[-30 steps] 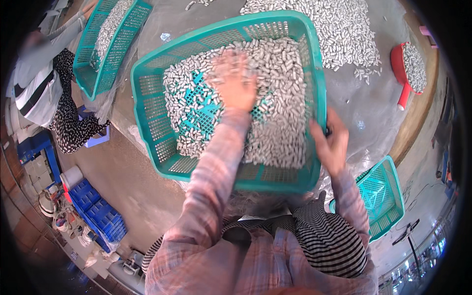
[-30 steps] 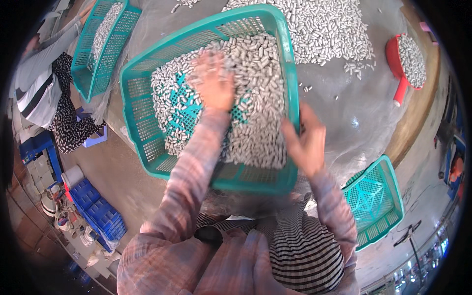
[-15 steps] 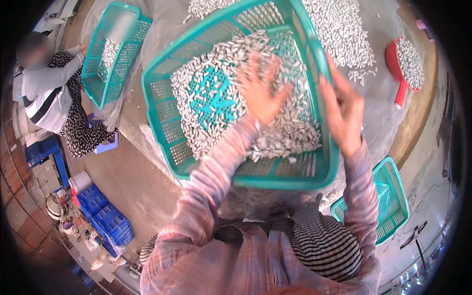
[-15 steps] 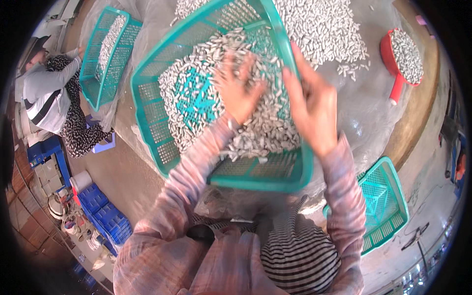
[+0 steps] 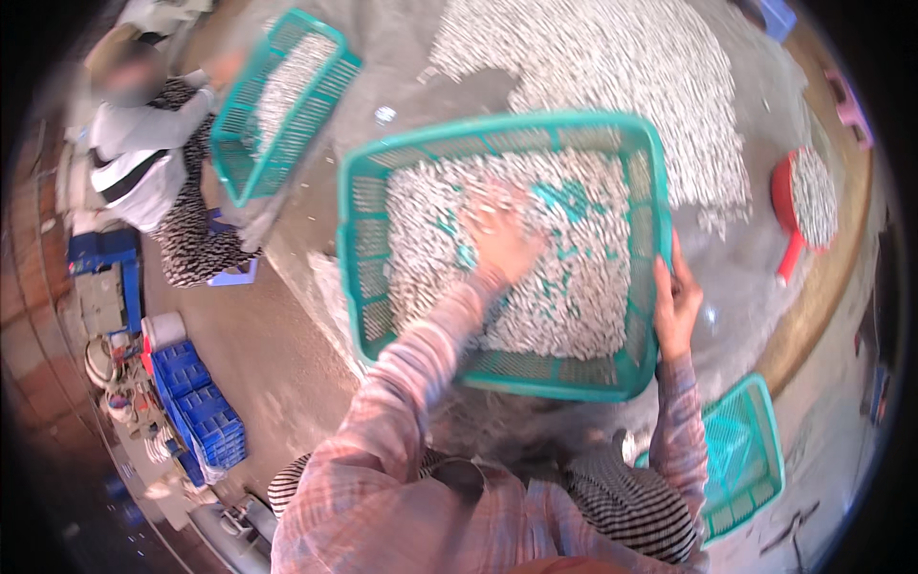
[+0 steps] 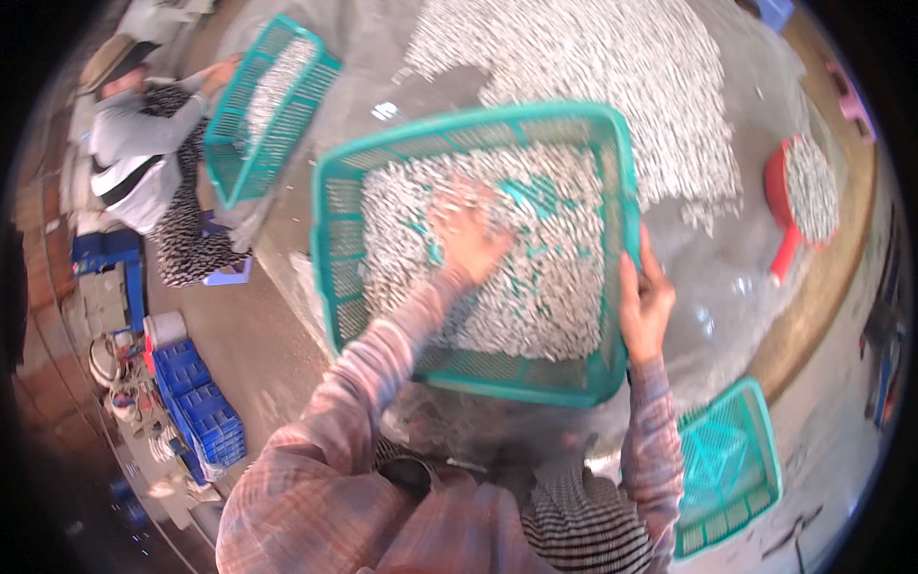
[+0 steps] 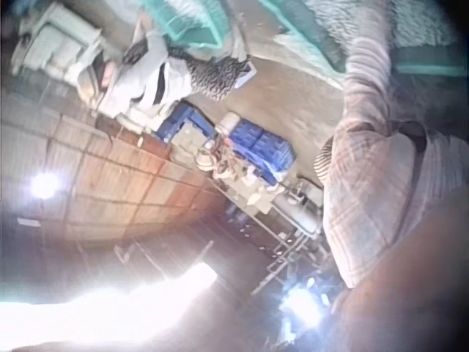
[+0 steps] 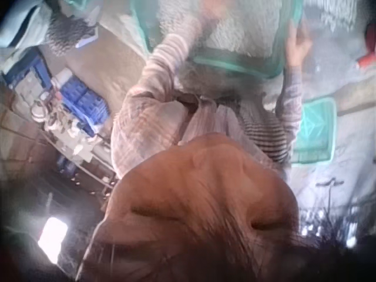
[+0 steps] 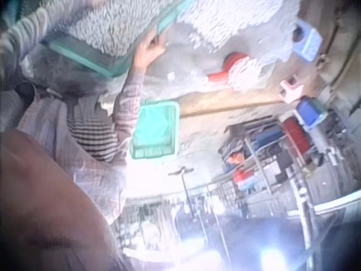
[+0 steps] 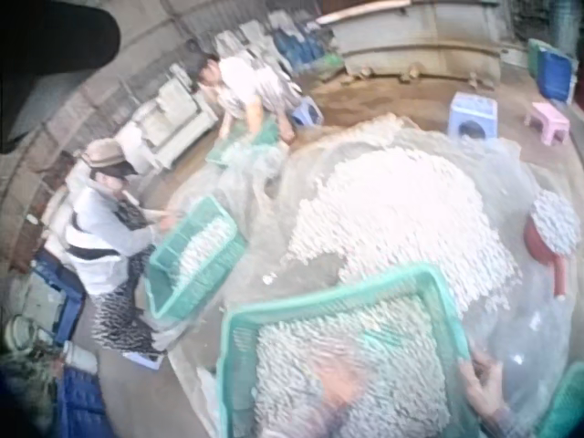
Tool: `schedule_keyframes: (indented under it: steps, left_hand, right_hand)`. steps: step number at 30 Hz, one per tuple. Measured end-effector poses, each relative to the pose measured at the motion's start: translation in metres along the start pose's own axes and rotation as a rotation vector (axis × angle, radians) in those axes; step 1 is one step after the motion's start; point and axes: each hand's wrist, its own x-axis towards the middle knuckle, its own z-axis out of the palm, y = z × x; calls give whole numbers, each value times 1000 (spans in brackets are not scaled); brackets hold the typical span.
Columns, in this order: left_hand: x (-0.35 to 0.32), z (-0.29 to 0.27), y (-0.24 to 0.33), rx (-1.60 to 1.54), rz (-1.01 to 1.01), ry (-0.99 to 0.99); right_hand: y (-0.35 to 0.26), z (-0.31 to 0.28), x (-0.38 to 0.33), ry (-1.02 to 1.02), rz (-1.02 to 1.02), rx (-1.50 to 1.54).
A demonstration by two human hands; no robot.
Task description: The person sorts small white pellets by hand, transferring them from a large pile on a tarp into green plastic baskets. They repeatedly scoop and pour the pellets to fill the baskets.
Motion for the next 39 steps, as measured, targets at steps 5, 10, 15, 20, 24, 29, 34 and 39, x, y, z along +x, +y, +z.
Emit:
schedule_keyframes:
  steps: [5, 10, 15, 20, 24, 29, 34, 39]
  left_hand:
    - [-59, -73, 26, -31, 642, -976]
    - [-85, -147, -62, -101, 635, -787]
    - [-76, -181, -134, -395, 119, 124]
    - [-60, -170, -246, -377, -376, 577]
    - [-49, -148, -337, -269, -634, 486]
    - [-22, -101, -402, -301, -767, 544]
    - [14, -80, -404, -345, -811, 696]
    - [27, -82, -413, -323, -857, 595]
  right_hand:
    - [56, -4, 4, 43, -188, 266]
    - [79, -3, 6, -32, -93, 314]
    - [72, -7, 8, -12, -187, 198]
    - [80, -12, 11, -13, -140, 228]
    - [76, -14, 6, -22, -168, -31]
    - [66, -9, 3, 39, -252, -203]
    - [78, -23, 2, 41, -170, -230]
    - [76, -23, 2, 57, -171, -256]
